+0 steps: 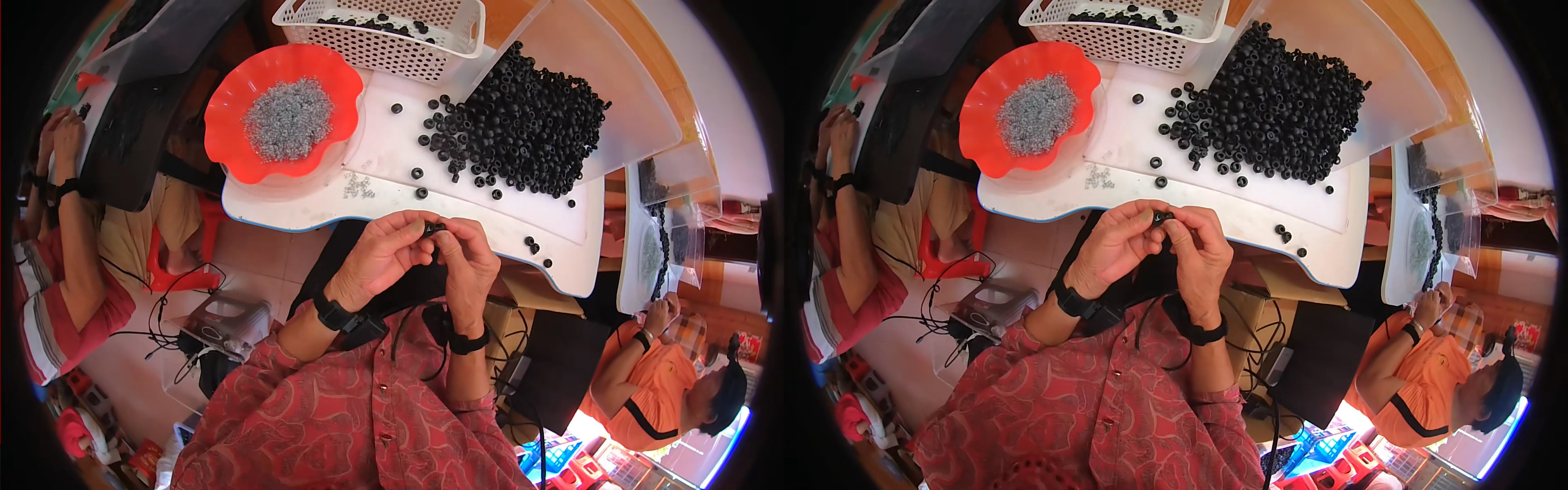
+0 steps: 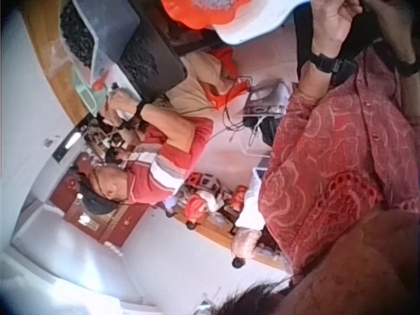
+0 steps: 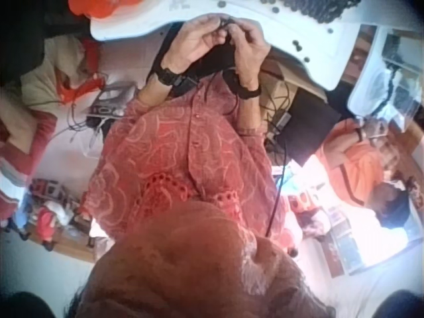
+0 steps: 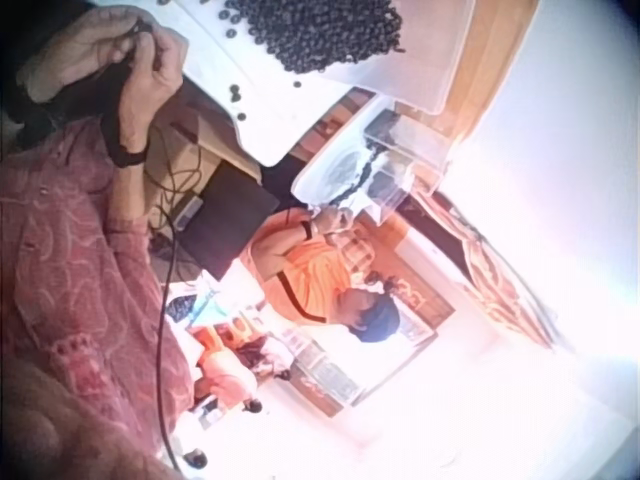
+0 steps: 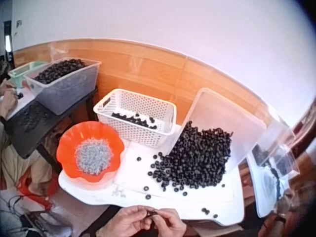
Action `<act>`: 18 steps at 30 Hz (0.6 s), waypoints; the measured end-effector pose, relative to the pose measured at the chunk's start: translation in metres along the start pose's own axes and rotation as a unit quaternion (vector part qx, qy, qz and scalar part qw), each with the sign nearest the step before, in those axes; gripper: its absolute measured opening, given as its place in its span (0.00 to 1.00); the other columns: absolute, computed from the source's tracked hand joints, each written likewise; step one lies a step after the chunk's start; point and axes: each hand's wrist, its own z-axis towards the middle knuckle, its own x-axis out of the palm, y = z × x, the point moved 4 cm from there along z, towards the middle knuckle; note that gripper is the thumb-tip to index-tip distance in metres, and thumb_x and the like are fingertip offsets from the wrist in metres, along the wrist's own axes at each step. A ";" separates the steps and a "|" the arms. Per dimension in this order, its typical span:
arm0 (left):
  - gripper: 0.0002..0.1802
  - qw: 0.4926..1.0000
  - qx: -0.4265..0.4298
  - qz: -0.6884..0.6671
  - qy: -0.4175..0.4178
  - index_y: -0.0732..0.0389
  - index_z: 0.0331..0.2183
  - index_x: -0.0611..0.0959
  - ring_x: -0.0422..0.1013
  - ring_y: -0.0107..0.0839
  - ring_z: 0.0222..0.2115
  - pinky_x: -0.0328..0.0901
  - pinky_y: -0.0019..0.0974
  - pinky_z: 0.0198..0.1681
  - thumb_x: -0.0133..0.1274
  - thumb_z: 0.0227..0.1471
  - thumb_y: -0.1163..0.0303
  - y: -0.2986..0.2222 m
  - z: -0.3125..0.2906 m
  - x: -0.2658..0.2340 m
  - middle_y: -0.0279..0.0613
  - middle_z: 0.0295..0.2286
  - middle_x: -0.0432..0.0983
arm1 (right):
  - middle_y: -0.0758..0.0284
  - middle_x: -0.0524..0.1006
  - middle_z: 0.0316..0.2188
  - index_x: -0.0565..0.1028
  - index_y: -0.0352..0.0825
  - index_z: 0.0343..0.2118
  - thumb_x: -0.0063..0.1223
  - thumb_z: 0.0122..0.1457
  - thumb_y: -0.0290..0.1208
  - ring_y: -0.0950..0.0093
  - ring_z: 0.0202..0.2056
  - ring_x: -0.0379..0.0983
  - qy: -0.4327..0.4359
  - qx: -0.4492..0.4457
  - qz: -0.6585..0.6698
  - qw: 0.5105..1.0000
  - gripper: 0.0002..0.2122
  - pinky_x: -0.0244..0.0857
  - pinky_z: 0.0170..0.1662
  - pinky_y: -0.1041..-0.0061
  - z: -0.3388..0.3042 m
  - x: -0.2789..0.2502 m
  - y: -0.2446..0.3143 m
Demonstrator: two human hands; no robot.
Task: Manually assembling small metal components into plastic spheres.
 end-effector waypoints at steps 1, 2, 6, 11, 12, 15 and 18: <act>0.14 1.000 0.000 0.001 0.001 0.67 0.46 0.77 0.73 0.25 0.31 0.72 0.28 0.36 0.47 0.61 0.70 0.000 0.000 0.000 0.40 0.35 0.75 | 0.70 0.74 0.35 0.78 0.29 0.37 0.56 0.57 0.19 0.85 0.29 0.68 -0.002 0.002 0.001 1.000 0.06 0.63 0.29 0.86 0.000 0.001 0.000; 0.14 1.000 0.004 0.002 0.001 0.67 0.46 0.77 0.74 0.25 0.31 0.73 0.28 0.36 0.47 0.61 0.70 0.001 0.000 0.001 0.40 0.35 0.76 | 0.70 0.74 0.36 0.78 0.29 0.37 0.55 0.57 0.19 0.85 0.29 0.69 -0.004 0.005 0.001 1.000 0.06 0.63 0.29 0.86 0.000 0.001 0.000; 0.14 1.000 0.007 0.014 -0.005 0.67 0.46 0.77 0.74 0.25 0.31 0.73 0.29 0.36 0.47 0.61 0.71 0.001 0.000 0.001 0.40 0.34 0.76 | 0.69 0.74 0.37 0.77 0.28 0.37 0.54 0.58 0.19 0.84 0.31 0.70 0.002 0.017 0.039 0.999 0.05 0.65 0.31 0.86 -0.001 0.001 -0.002; 0.14 1.000 0.007 0.022 -0.010 0.67 0.46 0.77 0.74 0.25 0.31 0.73 0.28 0.36 0.47 0.61 0.71 0.001 0.000 0.000 0.40 0.34 0.76 | 0.69 0.74 0.38 0.77 0.28 0.38 0.53 0.59 0.19 0.83 0.33 0.71 0.002 0.027 0.047 0.999 0.06 0.65 0.32 0.86 -0.004 -0.001 -0.005; 0.14 1.000 0.009 0.025 -0.008 0.67 0.46 0.77 0.74 0.24 0.30 0.73 0.28 0.36 0.47 0.61 0.71 0.001 -0.001 0.001 0.40 0.34 0.76 | 0.69 0.74 0.38 0.77 0.28 0.38 0.53 0.59 0.19 0.83 0.33 0.71 0.002 0.028 0.046 0.999 0.06 0.65 0.32 0.86 -0.004 -0.001 -0.005; 0.14 1.000 0.009 0.025 -0.013 0.67 0.46 0.77 0.73 0.24 0.30 0.73 0.28 0.36 0.48 0.61 0.71 0.002 -0.001 0.001 0.40 0.34 0.76 | 0.69 0.74 0.39 0.77 0.28 0.38 0.53 0.59 0.19 0.83 0.33 0.71 -0.002 0.029 0.040 0.999 0.06 0.65 0.32 0.85 -0.004 -0.001 -0.004; 0.13 0.999 0.010 0.031 -0.021 0.66 0.45 0.78 0.74 0.22 0.30 0.73 0.26 0.36 0.48 0.60 0.71 0.001 -0.001 0.005 0.37 0.31 0.76 | 0.69 0.74 0.39 0.77 0.28 0.38 0.53 0.59 0.19 0.83 0.33 0.71 -0.006 0.024 0.046 0.999 0.06 0.65 0.32 0.85 -0.005 0.000 -0.004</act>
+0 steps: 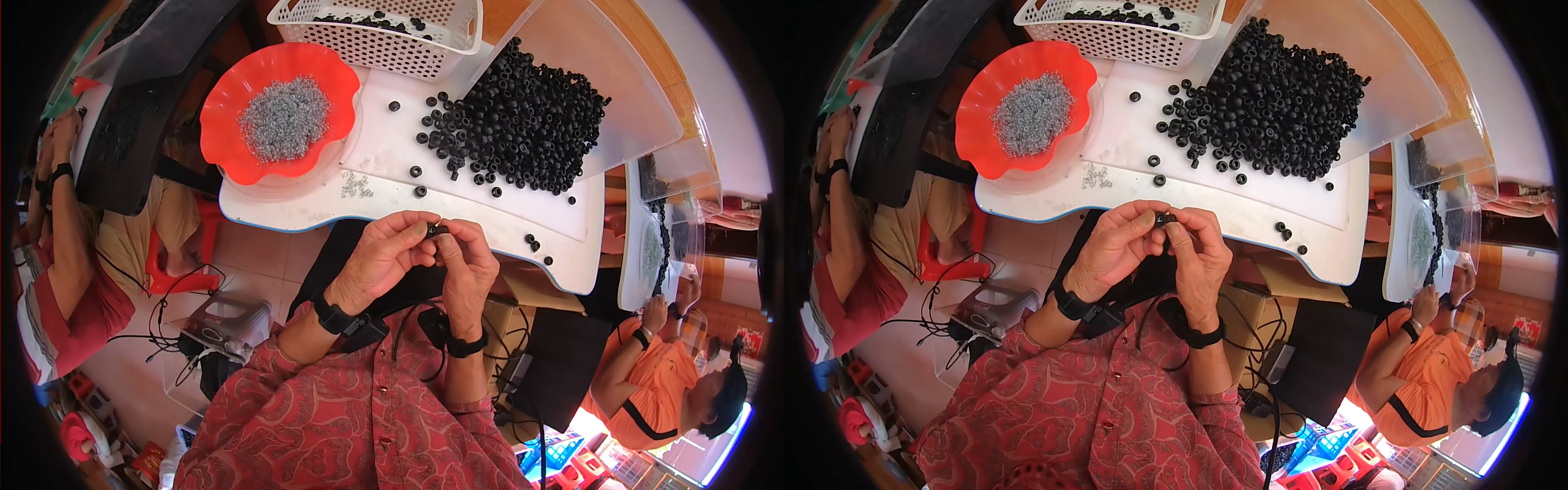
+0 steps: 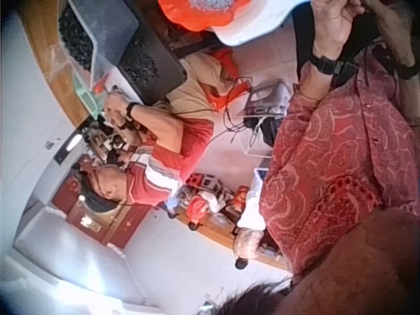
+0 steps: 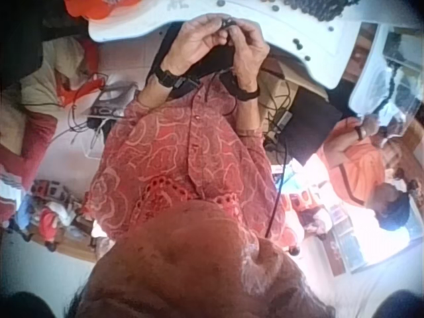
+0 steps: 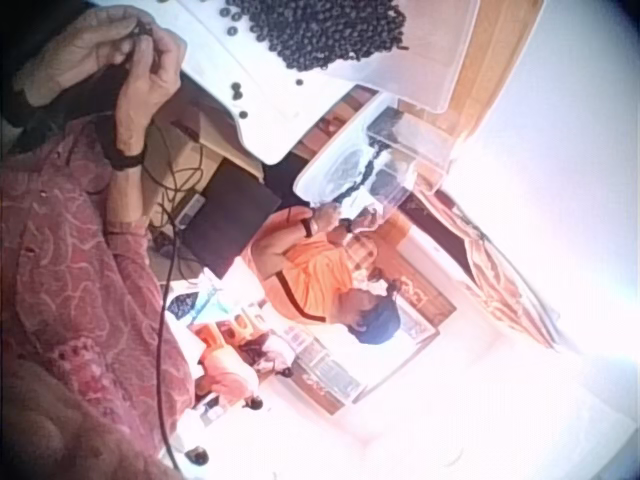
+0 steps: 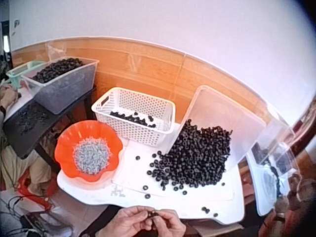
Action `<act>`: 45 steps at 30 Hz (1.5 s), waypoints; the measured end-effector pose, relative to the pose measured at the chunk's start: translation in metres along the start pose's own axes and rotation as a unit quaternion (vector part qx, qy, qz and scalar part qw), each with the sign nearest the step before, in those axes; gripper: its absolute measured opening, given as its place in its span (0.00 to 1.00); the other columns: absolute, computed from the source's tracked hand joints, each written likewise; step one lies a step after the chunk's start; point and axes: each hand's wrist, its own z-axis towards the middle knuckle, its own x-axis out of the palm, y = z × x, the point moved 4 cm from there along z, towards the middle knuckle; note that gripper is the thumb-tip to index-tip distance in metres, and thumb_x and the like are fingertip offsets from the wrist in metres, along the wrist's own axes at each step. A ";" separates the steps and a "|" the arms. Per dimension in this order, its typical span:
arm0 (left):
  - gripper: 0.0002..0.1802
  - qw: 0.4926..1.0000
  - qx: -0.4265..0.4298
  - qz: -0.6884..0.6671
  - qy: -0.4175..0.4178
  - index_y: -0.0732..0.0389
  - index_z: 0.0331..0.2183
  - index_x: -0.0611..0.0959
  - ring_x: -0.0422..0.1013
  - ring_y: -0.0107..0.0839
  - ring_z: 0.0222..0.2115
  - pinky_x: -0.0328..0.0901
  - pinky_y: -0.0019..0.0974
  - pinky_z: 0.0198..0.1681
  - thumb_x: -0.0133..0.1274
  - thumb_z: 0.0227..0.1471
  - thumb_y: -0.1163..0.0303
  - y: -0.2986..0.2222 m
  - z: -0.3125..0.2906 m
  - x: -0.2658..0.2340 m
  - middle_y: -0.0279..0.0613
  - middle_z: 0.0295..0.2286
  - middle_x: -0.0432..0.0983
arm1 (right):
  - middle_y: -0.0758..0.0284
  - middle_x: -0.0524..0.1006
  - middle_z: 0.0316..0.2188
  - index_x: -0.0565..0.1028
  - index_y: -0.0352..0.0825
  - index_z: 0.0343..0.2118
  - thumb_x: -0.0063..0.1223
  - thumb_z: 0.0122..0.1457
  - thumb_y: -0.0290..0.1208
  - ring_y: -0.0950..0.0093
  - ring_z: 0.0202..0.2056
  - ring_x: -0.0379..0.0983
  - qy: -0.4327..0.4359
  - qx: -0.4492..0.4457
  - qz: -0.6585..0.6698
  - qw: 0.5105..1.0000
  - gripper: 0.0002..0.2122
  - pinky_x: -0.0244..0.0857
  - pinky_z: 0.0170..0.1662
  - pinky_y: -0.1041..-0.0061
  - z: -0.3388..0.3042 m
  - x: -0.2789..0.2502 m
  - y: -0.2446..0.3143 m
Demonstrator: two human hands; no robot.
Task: Manually assembling small metal components into plastic spheres.
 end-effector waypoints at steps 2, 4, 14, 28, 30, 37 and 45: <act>0.13 1.000 0.002 0.001 -0.002 0.66 0.45 0.78 0.74 0.22 0.30 0.73 0.27 0.36 0.48 0.60 0.71 0.001 0.000 0.001 0.37 0.31 0.76 | 0.69 0.73 0.38 0.77 0.28 0.38 0.53 0.59 0.20 0.83 0.33 0.70 -0.003 -0.012 -0.005 1.000 0.05 0.65 0.33 0.85 0.000 0.001 0.001; 0.13 1.000 0.004 0.001 -0.005 0.66 0.45 0.78 0.74 0.22 0.31 0.73 0.27 0.36 0.49 0.60 0.71 0.001 -0.001 0.000 0.37 0.32 0.76 | 0.69 0.73 0.38 0.77 0.28 0.38 0.53 0.59 0.20 0.83 0.33 0.70 -0.004 -0.020 -0.014 1.000 0.05 0.65 0.33 0.85 -0.001 0.002 0.002; 0.13 1.000 0.015 0.021 -0.011 0.66 0.45 0.78 0.73 0.22 0.31 0.73 0.26 0.37 0.48 0.60 0.71 -0.001 -0.002 0.002 0.37 0.33 0.76 | 0.69 0.73 0.38 0.76 0.28 0.37 0.54 0.58 0.19 0.82 0.35 0.71 -0.007 -0.045 -0.038 0.998 0.05 0.68 0.36 0.85 0.000 0.004 0.003; 0.14 0.998 0.022 0.051 -0.033 0.68 0.46 0.78 0.75 0.24 0.32 0.74 0.28 0.37 0.49 0.60 0.72 -0.002 -0.008 0.002 0.40 0.34 0.77 | 0.66 0.73 0.36 0.75 0.29 0.36 0.53 0.56 0.17 0.78 0.37 0.71 -0.020 -0.106 -0.124 0.986 0.05 0.66 0.41 0.80 -0.005 0.004 0.005; 0.15 0.997 0.029 0.071 -0.023 0.69 0.47 0.78 0.76 0.26 0.33 0.74 0.29 0.38 0.49 0.60 0.72 -0.004 -0.010 0.004 0.42 0.35 0.78 | 0.65 0.73 0.36 0.75 0.29 0.35 0.53 0.56 0.17 0.77 0.36 0.71 -0.025 -0.122 -0.147 0.981 0.05 0.66 0.40 0.80 -0.006 0.003 0.007; 0.16 0.994 0.036 0.096 -0.024 0.69 0.48 0.76 0.76 0.28 0.33 0.74 0.30 0.39 0.48 0.60 0.73 -0.005 -0.012 0.002 0.44 0.34 0.78 | 0.65 0.74 0.34 0.75 0.30 0.35 0.54 0.55 0.17 0.75 0.34 0.72 -0.014 -0.160 -0.192 0.968 0.05 0.66 0.38 0.79 -0.007 0.005 0.015; 0.13 0.992 0.045 0.117 -0.025 0.70 0.45 0.78 0.77 0.28 0.32 0.75 0.30 0.37 0.50 0.59 0.75 -0.006 -0.013 0.000 0.45 0.33 0.78 | 0.64 0.74 0.33 0.75 0.30 0.34 0.55 0.54 0.16 0.74 0.32 0.72 -0.001 -0.169 -0.212 0.963 0.05 0.67 0.35 0.79 -0.010 0.002 0.020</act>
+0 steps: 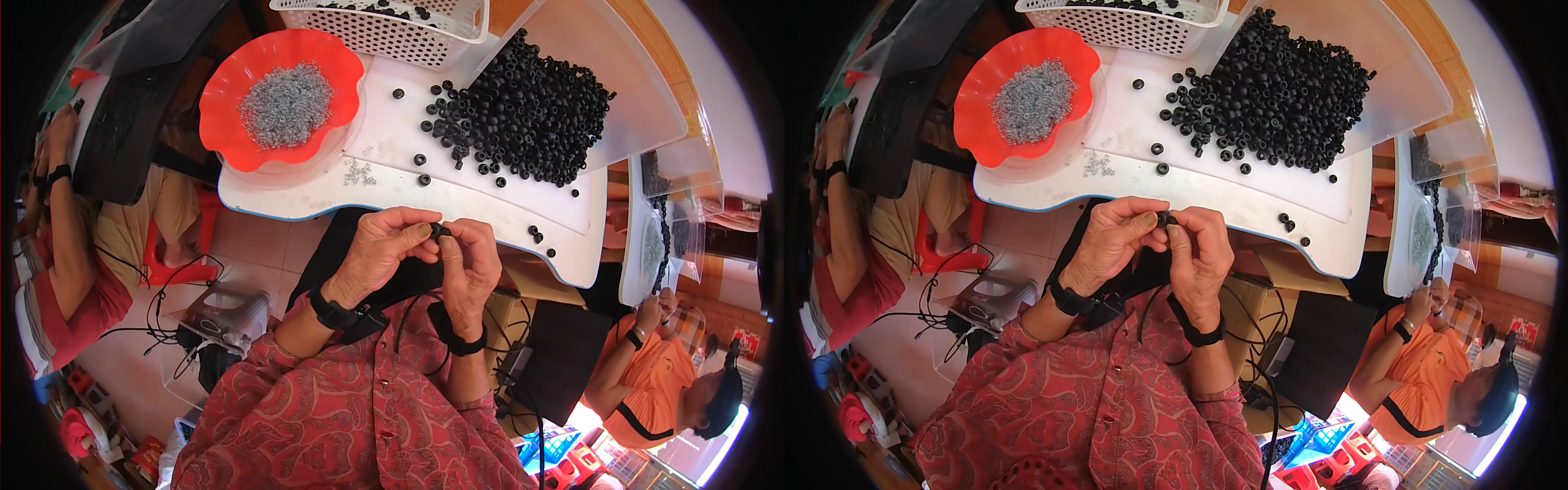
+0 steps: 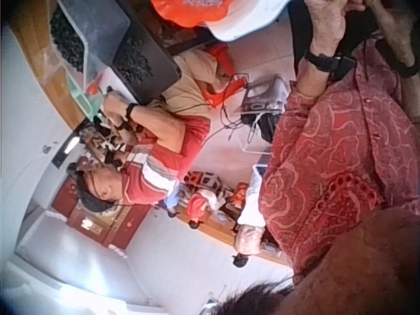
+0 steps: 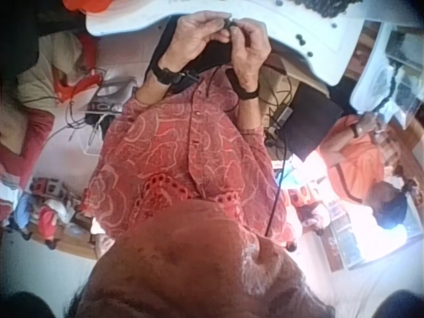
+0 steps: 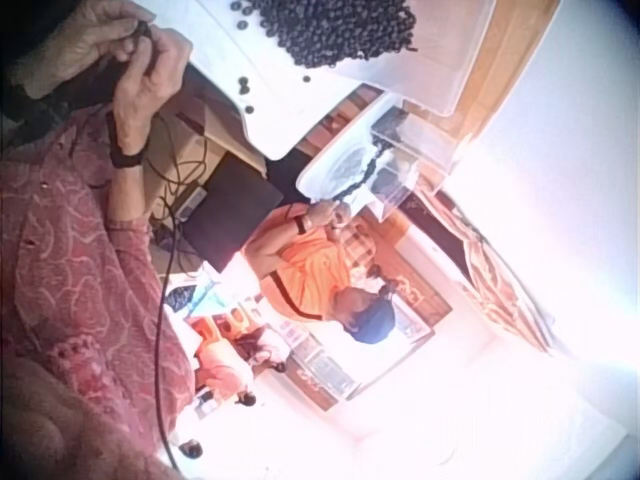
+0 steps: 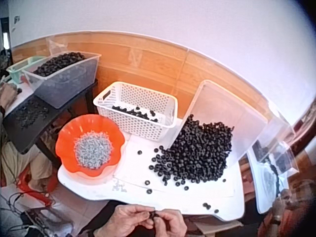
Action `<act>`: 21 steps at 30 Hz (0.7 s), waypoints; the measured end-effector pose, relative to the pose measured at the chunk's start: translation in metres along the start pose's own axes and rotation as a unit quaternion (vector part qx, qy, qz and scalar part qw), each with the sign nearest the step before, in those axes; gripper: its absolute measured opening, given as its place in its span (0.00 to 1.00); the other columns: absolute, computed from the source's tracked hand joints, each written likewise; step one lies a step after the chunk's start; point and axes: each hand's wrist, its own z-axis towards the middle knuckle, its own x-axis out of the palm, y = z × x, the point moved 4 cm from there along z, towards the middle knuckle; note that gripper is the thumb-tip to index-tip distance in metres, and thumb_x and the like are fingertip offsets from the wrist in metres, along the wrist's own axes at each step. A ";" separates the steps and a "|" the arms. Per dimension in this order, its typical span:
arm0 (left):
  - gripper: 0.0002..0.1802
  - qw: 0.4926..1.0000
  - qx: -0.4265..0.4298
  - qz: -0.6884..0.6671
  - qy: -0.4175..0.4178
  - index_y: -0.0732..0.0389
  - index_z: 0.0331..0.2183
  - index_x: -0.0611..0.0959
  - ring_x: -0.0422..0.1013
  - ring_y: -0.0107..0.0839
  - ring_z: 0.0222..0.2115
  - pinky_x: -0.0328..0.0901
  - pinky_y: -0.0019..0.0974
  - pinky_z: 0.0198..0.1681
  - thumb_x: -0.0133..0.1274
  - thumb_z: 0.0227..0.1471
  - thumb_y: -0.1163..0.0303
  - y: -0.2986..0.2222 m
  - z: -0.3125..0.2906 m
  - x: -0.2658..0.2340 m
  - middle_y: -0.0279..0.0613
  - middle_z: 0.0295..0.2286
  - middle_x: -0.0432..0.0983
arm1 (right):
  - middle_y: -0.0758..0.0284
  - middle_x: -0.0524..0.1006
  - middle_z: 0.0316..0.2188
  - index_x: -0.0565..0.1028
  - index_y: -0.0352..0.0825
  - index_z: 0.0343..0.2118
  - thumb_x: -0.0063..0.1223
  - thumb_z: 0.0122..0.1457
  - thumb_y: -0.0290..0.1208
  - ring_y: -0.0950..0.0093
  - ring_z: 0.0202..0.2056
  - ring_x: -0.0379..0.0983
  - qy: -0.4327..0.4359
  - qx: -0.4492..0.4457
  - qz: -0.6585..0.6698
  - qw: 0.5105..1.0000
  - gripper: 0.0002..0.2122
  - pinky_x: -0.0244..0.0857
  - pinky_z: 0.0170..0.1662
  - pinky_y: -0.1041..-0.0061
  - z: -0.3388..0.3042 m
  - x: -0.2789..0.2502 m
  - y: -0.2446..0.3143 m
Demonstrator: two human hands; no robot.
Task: Manually assembling small metal components into plastic spheres.
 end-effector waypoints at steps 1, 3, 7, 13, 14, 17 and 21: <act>0.13 1.000 0.000 0.000 0.000 0.70 0.45 0.78 0.77 0.28 0.32 0.75 0.30 0.37 0.50 0.59 0.75 -0.001 0.000 0.000 0.45 0.33 0.78 | 0.63 0.74 0.32 0.75 0.30 0.34 0.55 0.53 0.16 0.74 0.32 0.72 0.002 0.002 -0.003 1.000 0.06 0.67 0.35 0.79 -0.001 0.000 -0.001; 0.12 0.997 -0.003 0.067 -0.028 0.70 0.44 0.78 0.77 0.28 0.30 0.75 0.29 0.35 0.50 0.58 0.76 -0.004 -0.002 0.001 0.46 0.33 0.79 | 0.63 0.74 0.32 0.75 0.30 0.34 0.55 0.53 0.15 0.74 0.31 0.72 0.004 0.003 -0.007 1.000 0.06 0.67 0.34 0.78 -0.004 -0.001 -0.003; 0.12 0.989 -0.005 0.138 -0.049 0.71 0.44 0.79 0.77 0.28 0.30 0.75 0.29 0.35 0.50 0.58 0.77 -0.009 -0.003 0.002 0.47 0.33 0.79 | 0.62 0.74 0.31 0.75 0.30 0.34 0.54 0.52 0.14 0.72 0.31 0.73 0.003 -0.027 -0.021 0.999 0.07 0.67 0.34 0.77 -0.001 0.001 -0.001; 0.12 0.981 0.015 0.184 -0.058 0.71 0.44 0.79 0.78 0.30 0.31 0.76 0.31 0.37 0.49 0.58 0.78 -0.021 -0.008 0.010 0.47 0.33 0.79 | 0.60 0.73 0.31 0.75 0.30 0.34 0.54 0.51 0.13 0.67 0.32 0.73 0.009 -0.084 -0.076 0.994 0.08 0.68 0.34 0.74 -0.002 0.004 0.009; 0.12 0.977 0.012 0.207 -0.057 0.71 0.44 0.78 0.78 0.30 0.31 0.76 0.31 0.37 0.49 0.58 0.77 -0.022 -0.008 0.010 0.47 0.34 0.79 | 0.60 0.73 0.31 0.75 0.30 0.34 0.54 0.51 0.13 0.66 0.32 0.73 0.007 -0.089 -0.078 0.993 0.08 0.68 0.34 0.74 -0.002 0.004 0.011; 0.12 0.983 0.001 0.172 -0.056 0.71 0.44 0.78 0.78 0.30 0.32 0.76 0.31 0.37 0.49 0.59 0.76 -0.015 -0.008 0.007 0.46 0.34 0.78 | 0.60 0.73 0.31 0.74 0.30 0.34 0.54 0.51 0.13 0.65 0.32 0.73 0.006 -0.091 -0.077 0.993 0.08 0.68 0.34 0.73 -0.002 0.005 0.011; 0.12 0.997 -0.020 0.069 -0.042 0.71 0.43 0.77 0.77 0.29 0.32 0.76 0.31 0.37 0.49 0.59 0.74 -0.005 -0.007 0.003 0.45 0.34 0.78 | 0.61 0.73 0.31 0.74 0.30 0.34 0.54 0.51 0.14 0.67 0.32 0.73 0.007 -0.072 -0.050 0.996 0.08 0.68 0.34 0.74 -0.003 0.003 0.006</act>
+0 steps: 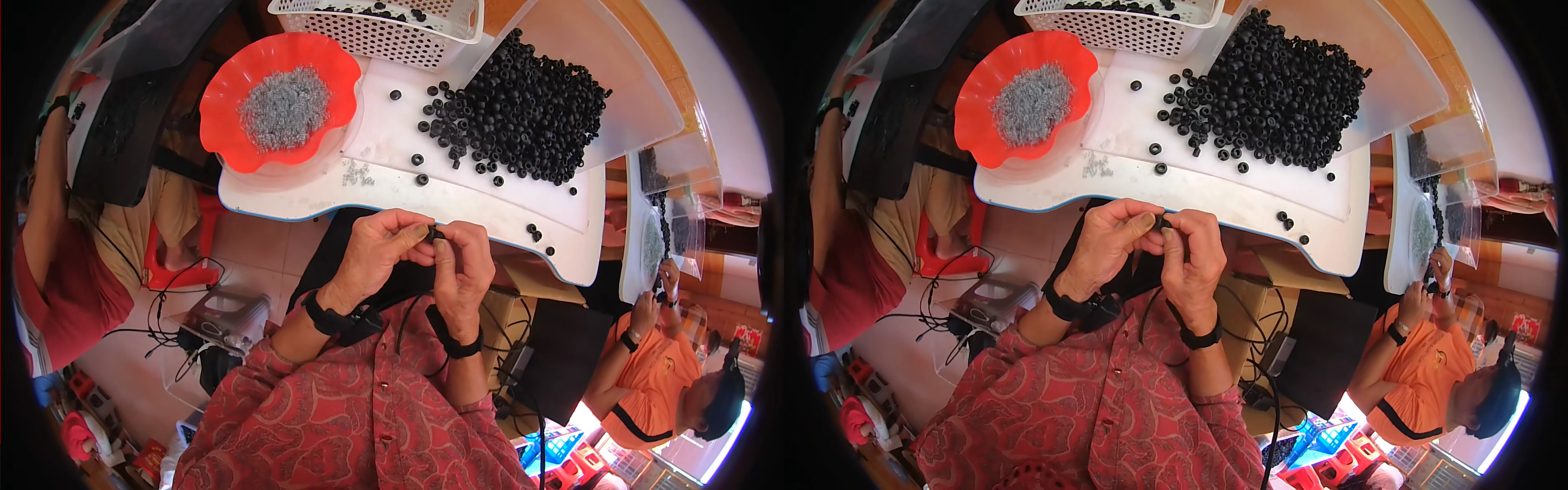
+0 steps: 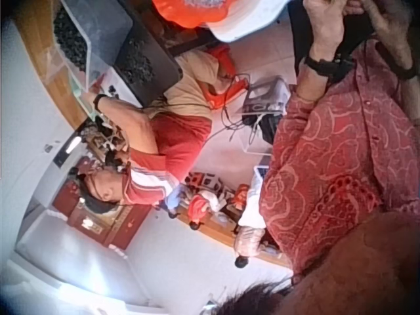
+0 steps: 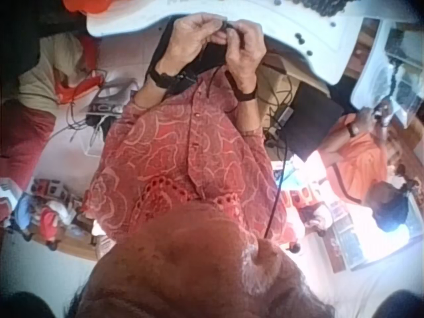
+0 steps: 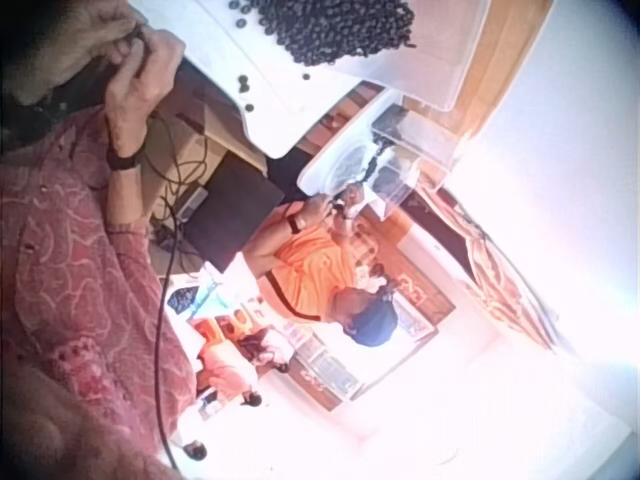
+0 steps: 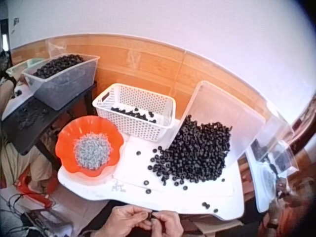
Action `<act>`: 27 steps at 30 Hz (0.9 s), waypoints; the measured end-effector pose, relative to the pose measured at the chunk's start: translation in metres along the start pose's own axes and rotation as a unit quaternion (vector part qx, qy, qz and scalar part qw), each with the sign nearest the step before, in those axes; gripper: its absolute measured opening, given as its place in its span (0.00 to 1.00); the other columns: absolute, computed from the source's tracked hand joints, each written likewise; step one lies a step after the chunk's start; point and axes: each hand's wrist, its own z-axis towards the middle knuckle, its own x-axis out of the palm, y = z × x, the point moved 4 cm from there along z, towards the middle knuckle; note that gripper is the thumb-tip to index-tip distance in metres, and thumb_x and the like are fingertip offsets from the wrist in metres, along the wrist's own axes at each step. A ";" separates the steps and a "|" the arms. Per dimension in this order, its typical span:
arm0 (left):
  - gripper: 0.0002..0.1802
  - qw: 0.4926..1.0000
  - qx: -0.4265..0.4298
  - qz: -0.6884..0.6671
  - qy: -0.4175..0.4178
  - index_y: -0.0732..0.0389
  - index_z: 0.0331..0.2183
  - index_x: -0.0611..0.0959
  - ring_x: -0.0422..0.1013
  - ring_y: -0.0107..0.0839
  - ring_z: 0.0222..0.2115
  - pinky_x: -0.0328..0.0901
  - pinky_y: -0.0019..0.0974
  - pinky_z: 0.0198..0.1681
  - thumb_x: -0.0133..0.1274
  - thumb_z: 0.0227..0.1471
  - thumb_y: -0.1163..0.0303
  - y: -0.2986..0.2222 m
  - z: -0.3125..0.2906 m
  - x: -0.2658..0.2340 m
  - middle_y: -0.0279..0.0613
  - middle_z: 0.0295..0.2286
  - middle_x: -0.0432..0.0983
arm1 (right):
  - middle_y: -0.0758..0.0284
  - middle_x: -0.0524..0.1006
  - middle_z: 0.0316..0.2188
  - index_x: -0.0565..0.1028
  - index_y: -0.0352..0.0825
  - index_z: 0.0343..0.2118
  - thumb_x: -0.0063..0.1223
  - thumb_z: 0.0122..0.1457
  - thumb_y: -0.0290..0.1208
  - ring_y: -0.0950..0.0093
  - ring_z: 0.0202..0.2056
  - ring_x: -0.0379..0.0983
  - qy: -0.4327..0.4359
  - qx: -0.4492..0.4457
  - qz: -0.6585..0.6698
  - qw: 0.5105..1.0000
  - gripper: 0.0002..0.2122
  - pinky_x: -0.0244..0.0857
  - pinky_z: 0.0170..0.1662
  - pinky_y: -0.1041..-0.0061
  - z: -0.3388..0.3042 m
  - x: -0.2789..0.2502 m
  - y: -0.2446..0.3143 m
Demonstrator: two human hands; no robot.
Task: Manually assembling small metal components into plastic spheres.
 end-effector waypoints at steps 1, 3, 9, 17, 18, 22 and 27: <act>0.12 1.000 0.000 0.000 0.000 0.71 0.43 0.77 0.77 0.29 0.32 0.76 0.31 0.37 0.49 0.59 0.74 0.003 0.001 -0.001 0.45 0.34 0.78 | 0.61 0.73 0.31 0.74 0.30 0.34 0.54 0.51 0.14 0.67 0.32 0.73 0.000 0.000 0.000 1.000 0.08 0.68 0.34 0.74 -0.001 0.000 0.000; 0.11 0.999 0.000 -0.046 0.012 0.70 0.42 0.78 0.77 0.27 0.30 0.76 0.30 0.35 0.50 0.59 0.73 0.009 0.002 -0.002 0.43 0.32 0.77 | 0.61 0.73 0.31 0.75 0.30 0.34 0.54 0.52 0.14 0.69 0.32 0.73 -0.006 0.013 0.009 1.000 0.08 0.68 0.34 0.75 -0.002 -0.001 -0.002; 0.11 0.999 -0.011 -0.034 0.004 0.69 0.42 0.79 0.75 0.24 0.28 0.75 0.28 0.33 0.50 0.59 0.73 0.011 0.001 -0.005 0.41 0.31 0.77 | 0.61 0.73 0.31 0.75 0.30 0.34 0.54 0.52 0.13 0.69 0.31 0.73 -0.006 0.024 0.003 1.000 0.08 0.68 0.35 0.75 -0.005 0.000 0.001; 0.11 0.994 0.027 0.097 -0.044 0.70 0.42 0.80 0.76 0.25 0.29 0.75 0.29 0.34 0.50 0.59 0.74 -0.003 -0.003 0.003 0.42 0.31 0.78 | 0.60 0.73 0.31 0.74 0.30 0.34 0.54 0.51 0.14 0.66 0.31 0.73 0.005 -0.007 -0.036 0.999 0.08 0.68 0.34 0.73 -0.003 0.002 0.002; 0.12 0.992 0.029 0.112 -0.044 0.71 0.42 0.80 0.76 0.26 0.30 0.76 0.29 0.34 0.50 0.59 0.75 -0.004 -0.004 0.004 0.43 0.32 0.78 | 0.60 0.73 0.31 0.74 0.30 0.34 0.54 0.51 0.14 0.65 0.31 0.73 0.011 -0.010 -0.039 0.999 0.08 0.68 0.33 0.72 -0.003 0.002 0.002; 0.13 0.991 0.033 0.120 -0.056 0.71 0.43 0.79 0.76 0.26 0.30 0.76 0.30 0.35 0.50 0.59 0.74 -0.007 -0.006 0.006 0.44 0.32 0.78 | 0.59 0.72 0.31 0.73 0.30 0.34 0.54 0.51 0.14 0.64 0.31 0.73 0.026 -0.009 -0.050 0.998 0.08 0.68 0.33 0.71 -0.001 0.000 0.003; 0.14 0.986 0.036 0.155 -0.047 0.73 0.42 0.79 0.76 0.25 0.32 0.75 0.29 0.36 0.54 0.56 0.74 -0.009 -0.008 0.010 0.45 0.34 0.79 | 0.58 0.71 0.31 0.72 0.30 0.35 0.53 0.50 0.13 0.61 0.31 0.71 0.052 -0.009 -0.049 0.997 0.09 0.67 0.32 0.68 -0.003 0.005 0.004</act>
